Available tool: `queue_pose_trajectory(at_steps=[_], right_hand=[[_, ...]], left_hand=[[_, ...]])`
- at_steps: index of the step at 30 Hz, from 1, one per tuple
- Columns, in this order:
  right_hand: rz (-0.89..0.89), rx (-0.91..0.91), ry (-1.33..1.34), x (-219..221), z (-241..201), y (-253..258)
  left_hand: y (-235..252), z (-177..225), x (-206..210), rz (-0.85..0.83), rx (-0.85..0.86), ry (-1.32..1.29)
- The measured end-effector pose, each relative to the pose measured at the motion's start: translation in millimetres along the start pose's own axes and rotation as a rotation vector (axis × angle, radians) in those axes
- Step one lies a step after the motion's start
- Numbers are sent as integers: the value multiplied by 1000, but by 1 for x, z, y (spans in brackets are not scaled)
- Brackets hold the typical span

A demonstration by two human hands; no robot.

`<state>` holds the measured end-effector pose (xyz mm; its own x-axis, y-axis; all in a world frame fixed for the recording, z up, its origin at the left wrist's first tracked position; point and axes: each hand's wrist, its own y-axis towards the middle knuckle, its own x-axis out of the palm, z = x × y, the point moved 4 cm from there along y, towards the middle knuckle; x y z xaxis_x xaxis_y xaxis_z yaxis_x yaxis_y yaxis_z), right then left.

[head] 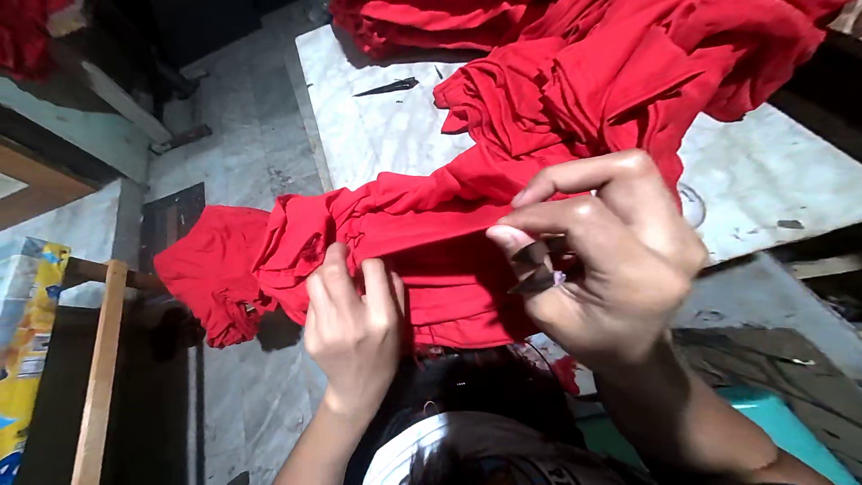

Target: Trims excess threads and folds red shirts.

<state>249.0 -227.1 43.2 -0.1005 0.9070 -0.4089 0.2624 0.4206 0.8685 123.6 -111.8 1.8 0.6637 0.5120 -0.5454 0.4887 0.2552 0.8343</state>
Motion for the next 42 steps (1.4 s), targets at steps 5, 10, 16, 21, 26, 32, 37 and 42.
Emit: queue_pose_trajectory(at_steps=[5,10,16,21,26,32,37,42], right_hand=[[-104,59,-7,35,14,-7],[-214,149,-51,49,27,-13],[-278,190,200,57,11,-23],[-362,207,178,74,19,-44],[-378,254,258,57,7,-46],[-305,135,220,47,-4,-51],[-266,-38,44,47,-17,-41],[-256,-182,3,53,-26,-33]], left_hand=[[-13,-2,11,-259,-91,-236],[-25,-20,14,-360,-320,-596],[-25,-21,18,-131,-542,-1156],[-31,-30,23,-161,-846,-1691],[-39,-30,7,-189,-930,-2003],[-46,-20,-3,-91,-1102,-2048],[-47,-16,-2,-70,-956,-1820],[-46,-11,-4,-106,-733,-1564]])
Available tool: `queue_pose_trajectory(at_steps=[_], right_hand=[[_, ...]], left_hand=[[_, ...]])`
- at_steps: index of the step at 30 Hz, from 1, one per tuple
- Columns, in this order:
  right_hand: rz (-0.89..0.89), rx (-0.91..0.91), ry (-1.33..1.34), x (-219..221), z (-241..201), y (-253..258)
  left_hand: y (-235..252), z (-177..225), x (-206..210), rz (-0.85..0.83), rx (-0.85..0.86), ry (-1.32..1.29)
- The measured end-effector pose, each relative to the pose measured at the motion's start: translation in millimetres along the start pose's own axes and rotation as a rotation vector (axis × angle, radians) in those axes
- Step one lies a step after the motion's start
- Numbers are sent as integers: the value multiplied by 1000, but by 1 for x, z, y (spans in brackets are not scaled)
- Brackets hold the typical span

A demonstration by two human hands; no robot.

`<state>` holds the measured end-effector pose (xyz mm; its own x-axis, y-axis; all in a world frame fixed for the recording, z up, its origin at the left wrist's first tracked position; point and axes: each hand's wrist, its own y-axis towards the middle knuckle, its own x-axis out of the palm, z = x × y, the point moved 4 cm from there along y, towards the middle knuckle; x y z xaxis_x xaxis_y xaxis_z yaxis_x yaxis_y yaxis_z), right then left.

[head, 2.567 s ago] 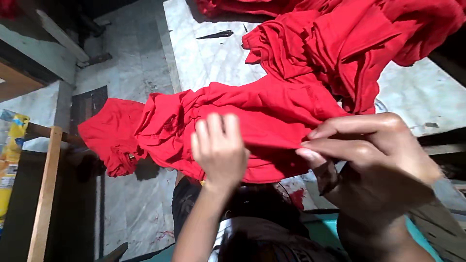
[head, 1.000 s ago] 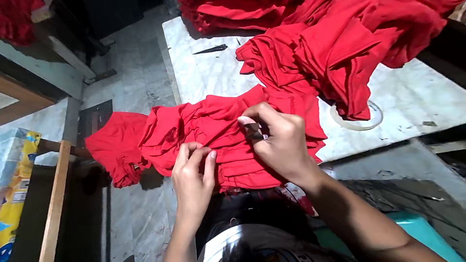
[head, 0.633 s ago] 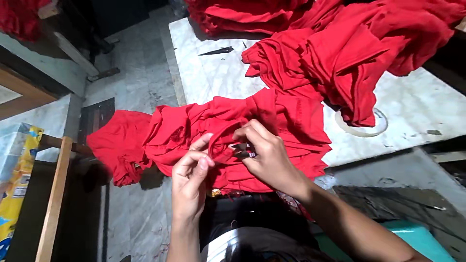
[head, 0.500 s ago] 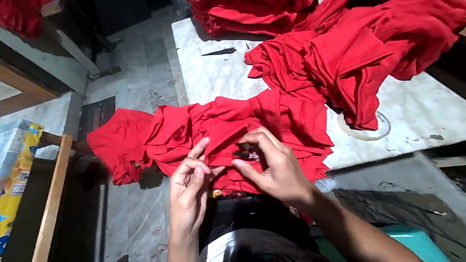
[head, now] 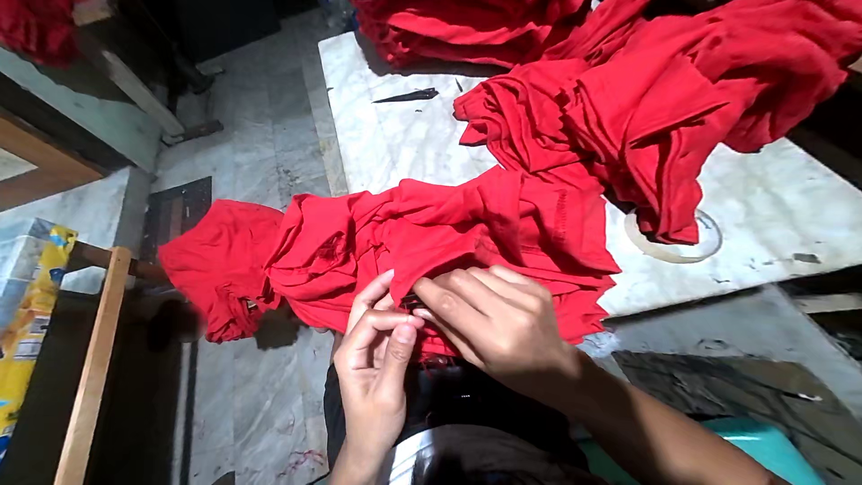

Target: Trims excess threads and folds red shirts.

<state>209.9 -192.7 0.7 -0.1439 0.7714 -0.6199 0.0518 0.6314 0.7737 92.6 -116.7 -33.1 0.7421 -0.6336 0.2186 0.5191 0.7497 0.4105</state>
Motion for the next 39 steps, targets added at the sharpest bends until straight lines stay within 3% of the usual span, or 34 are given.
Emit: queue_pose_trajectory(at_steps=[4,9,11,15,18,20,23,25,31,39], right_hand=[[15,37,30,1,5,-1],[11,141,157,3,18,-1],[-19,222,130,9,27,1],[-122,394,117,26,48,-3],[-94,423,155,23,45,-10],[-48,470,189,15,41,-14],[-48,541,276,0,29,-22],[-72,545,324,-8,15,-29],[-105,398,359,-13,-6,-42],[-58,378,227,-9,-10,-24]], left_hand=[[1,1,2,2,79,130],[12,-13,7,135,187,213],[18,-19,7,129,111,68],[25,-28,6,152,-196,-477],[18,-26,12,101,-147,-618],[15,-22,15,43,-29,-513],[14,-24,13,147,90,-279],[14,-24,10,189,63,-288],[-1,-3,7,45,-46,-335],[-8,0,12,-20,89,-76]])
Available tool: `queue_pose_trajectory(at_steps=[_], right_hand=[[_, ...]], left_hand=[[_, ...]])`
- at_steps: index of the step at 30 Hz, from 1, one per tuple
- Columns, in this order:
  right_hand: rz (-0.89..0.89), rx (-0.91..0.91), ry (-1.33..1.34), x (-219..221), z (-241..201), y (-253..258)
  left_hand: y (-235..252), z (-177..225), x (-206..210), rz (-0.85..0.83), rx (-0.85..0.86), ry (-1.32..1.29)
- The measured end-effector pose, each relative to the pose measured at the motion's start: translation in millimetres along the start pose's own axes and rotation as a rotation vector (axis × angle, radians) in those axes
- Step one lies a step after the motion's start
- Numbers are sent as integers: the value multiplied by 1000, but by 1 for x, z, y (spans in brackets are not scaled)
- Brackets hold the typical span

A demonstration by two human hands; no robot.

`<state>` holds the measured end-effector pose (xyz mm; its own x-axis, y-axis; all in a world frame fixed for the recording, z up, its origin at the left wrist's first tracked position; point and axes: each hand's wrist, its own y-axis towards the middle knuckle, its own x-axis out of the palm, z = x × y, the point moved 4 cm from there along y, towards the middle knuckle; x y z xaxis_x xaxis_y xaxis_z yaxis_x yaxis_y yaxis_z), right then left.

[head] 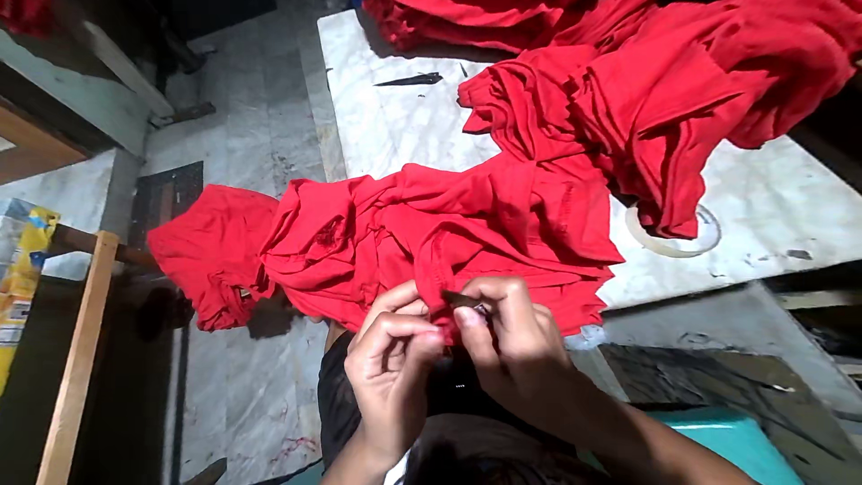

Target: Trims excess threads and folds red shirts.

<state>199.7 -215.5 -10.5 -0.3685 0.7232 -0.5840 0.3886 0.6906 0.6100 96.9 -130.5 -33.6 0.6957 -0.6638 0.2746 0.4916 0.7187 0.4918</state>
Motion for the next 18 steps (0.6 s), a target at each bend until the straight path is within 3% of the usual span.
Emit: queue_pose_trajectory(at_steps=[6,9,11,18], right_hand=[[104,-58,127,-7,3,23],[-129,-61,117,7,7,42],[-262,-18,50,8,21,41],[-353,-146,-96,-26,44,3]], left_hand=[[3,-13,-5,78,-61,83],[-1,-26,-3,27,-6,574],[-8,-16,-5,-58,90,749],[-20,-4,-23,-165,142,570]])
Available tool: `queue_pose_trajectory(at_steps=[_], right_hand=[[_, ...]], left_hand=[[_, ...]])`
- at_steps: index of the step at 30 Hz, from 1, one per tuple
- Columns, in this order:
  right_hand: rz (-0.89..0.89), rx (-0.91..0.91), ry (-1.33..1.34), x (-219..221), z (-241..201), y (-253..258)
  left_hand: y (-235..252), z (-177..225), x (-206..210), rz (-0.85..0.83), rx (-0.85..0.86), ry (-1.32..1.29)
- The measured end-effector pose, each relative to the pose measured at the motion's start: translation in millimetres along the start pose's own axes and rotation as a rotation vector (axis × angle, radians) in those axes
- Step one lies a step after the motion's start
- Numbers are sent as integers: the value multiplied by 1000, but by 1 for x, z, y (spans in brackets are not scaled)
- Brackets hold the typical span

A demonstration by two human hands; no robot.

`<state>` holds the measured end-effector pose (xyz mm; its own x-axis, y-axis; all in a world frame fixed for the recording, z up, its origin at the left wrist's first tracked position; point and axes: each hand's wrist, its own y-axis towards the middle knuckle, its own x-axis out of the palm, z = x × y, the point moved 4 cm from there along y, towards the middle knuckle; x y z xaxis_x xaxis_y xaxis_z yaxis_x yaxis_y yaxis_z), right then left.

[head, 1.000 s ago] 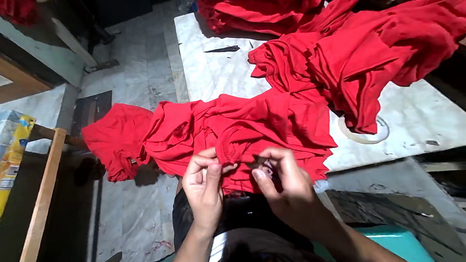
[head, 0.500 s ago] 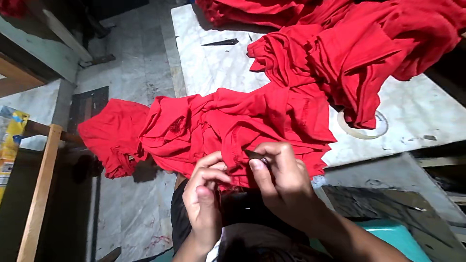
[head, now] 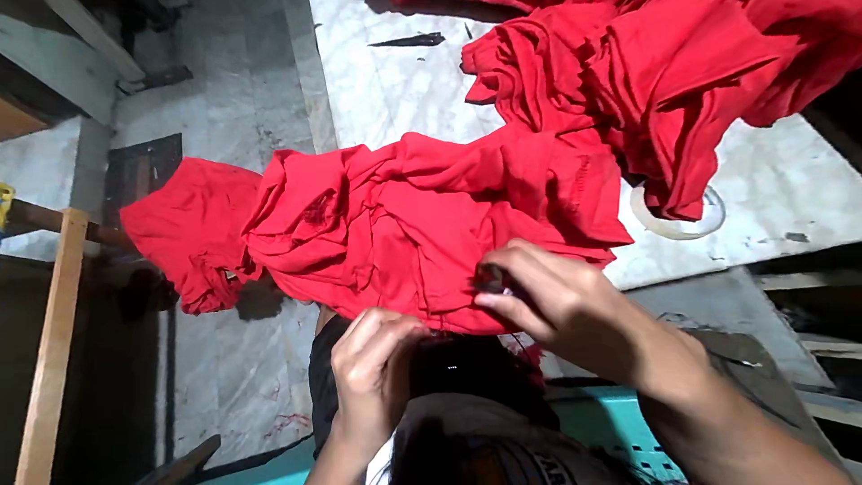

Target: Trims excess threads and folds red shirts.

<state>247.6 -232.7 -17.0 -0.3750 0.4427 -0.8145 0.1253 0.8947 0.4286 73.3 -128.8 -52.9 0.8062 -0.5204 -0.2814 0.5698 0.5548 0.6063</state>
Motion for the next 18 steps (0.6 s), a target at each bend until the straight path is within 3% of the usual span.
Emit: queue_pose_trajectory(at_steps=[3,11,14,16,18], right_hand=[[-69,-87,-65,1,-9,-4],[15,-114,-159,9,-10,7],[8,-88,46,3,-12,5],[-147,-106,297,2,-20,1],[-215,-110,411,-1,-23,2]], left_hand=[[3,6,8,-14,33,-55],[2,12,8,-33,119,114],[4,4,-2,-15,-43,217],[6,-2,-1,-53,-115,70],[13,6,4,-82,-79,-153]])
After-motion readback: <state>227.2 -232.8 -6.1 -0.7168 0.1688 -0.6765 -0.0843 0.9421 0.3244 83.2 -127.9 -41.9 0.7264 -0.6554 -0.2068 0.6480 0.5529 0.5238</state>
